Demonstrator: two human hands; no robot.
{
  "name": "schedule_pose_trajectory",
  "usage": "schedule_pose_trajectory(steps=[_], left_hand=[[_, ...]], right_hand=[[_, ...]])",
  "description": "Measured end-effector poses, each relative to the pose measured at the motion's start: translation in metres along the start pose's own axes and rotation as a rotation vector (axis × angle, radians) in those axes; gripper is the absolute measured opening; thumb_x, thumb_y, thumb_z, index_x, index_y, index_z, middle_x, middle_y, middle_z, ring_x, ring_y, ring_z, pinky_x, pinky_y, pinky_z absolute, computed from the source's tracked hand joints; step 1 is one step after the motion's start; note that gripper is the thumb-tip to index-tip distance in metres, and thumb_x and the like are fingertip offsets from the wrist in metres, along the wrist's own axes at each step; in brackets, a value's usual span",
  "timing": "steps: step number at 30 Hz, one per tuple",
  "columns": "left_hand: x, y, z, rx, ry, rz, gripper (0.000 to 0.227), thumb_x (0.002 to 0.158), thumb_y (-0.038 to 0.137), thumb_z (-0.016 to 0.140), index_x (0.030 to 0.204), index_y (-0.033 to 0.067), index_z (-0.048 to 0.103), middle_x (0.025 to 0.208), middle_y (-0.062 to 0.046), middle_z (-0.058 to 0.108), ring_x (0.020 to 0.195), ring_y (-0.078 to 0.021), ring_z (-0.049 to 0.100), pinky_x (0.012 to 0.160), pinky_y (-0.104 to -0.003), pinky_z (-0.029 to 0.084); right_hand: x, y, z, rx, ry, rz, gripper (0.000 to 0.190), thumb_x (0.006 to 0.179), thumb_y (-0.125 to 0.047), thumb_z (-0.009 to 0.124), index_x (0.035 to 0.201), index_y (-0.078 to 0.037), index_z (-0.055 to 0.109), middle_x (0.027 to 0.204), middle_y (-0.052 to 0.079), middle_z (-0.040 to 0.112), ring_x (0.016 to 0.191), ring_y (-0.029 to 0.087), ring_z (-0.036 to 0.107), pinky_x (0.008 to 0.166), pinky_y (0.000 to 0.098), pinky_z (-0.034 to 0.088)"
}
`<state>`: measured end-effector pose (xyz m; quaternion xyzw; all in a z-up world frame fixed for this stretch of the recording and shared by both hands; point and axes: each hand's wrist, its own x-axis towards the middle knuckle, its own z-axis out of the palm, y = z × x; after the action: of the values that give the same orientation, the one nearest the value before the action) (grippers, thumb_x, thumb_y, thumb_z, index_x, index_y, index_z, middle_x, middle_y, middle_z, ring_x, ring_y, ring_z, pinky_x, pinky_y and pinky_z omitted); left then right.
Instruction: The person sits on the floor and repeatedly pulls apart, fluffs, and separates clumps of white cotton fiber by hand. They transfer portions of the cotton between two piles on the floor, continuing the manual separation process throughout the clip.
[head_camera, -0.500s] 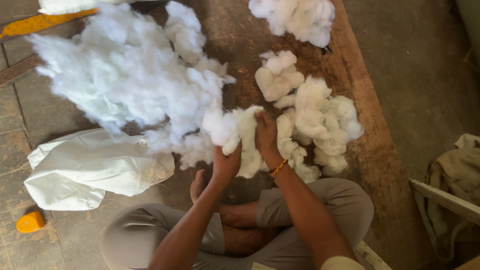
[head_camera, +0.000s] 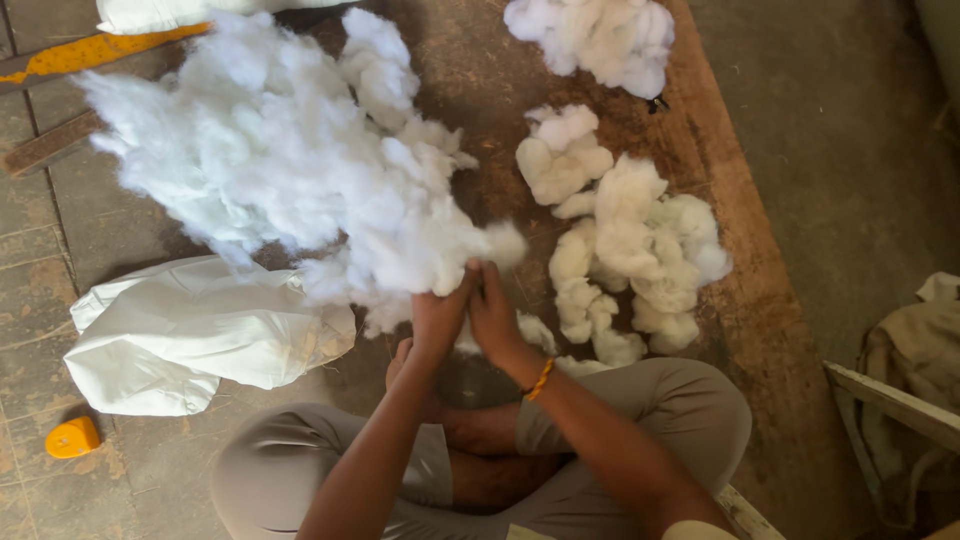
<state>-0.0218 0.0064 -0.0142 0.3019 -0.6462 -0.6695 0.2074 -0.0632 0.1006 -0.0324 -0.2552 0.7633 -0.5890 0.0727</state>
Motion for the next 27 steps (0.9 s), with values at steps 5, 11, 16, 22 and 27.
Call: schedule_pose_trajectory(steps=[5,11,16,22,27], left_hand=[[0.016,-0.003,-0.012,0.098,0.219,-0.065,0.042,0.090,0.023,0.076,0.122,-0.0024,0.065,0.117,-0.013,0.070,0.109,-0.0234,0.064,0.094,-0.037,0.050],[0.032,0.004,-0.019,0.116,0.297,-0.005,0.041,0.091,0.023,0.074,0.121,-0.0026,0.066,0.118,-0.016,0.072,0.111,-0.0271,0.066,0.097,-0.039,0.050],[0.045,-0.004,-0.034,0.166,0.362,0.023,0.039,0.091,0.024,0.072,0.120,-0.0028,0.067,0.118,-0.018,0.073,0.113,-0.0303,0.067,0.099,-0.041,0.049],[0.062,-0.013,-0.056,0.213,0.446,0.092,0.043,0.094,0.025,0.071,0.125,-0.0043,0.064,0.124,-0.020,0.070,0.119,-0.0334,0.065,0.105,-0.043,0.047],[0.054,-0.006,-0.060,0.180,0.342,-0.062,0.042,0.091,0.026,0.072,0.123,-0.0015,0.065,0.118,-0.018,0.071,0.111,-0.0306,0.066,0.097,-0.042,0.050]], right_hand=[[0.006,-0.021,-0.002,-0.022,-0.125,0.111,0.032,0.112,-0.029,0.048,0.093,-0.002,0.052,0.073,0.009,0.052,0.067,0.018,0.048,0.063,0.0365,0.044],[0.009,-0.040,-0.012,0.007,-0.200,0.158,0.034,0.109,-0.032,0.049,0.091,-0.003,0.054,0.065,0.005,0.047,0.061,0.011,0.043,0.056,0.0323,0.039],[0.001,-0.037,-0.019,0.119,-0.298,0.228,0.036,0.109,-0.035,0.051,0.091,-0.004,0.057,0.070,0.000,0.048,0.065,0.010,0.044,0.058,0.0314,0.040],[0.024,-0.023,-0.065,0.118,-0.197,0.223,0.035,0.108,-0.035,0.053,0.092,-0.004,0.059,0.074,-0.001,0.051,0.069,0.011,0.046,0.060,0.0313,0.042],[0.061,-0.013,-0.125,0.392,0.068,0.218,0.033,0.108,-0.033,0.055,0.093,-0.004,0.059,0.076,-0.003,0.052,0.071,0.011,0.047,0.063,0.0313,0.043]])
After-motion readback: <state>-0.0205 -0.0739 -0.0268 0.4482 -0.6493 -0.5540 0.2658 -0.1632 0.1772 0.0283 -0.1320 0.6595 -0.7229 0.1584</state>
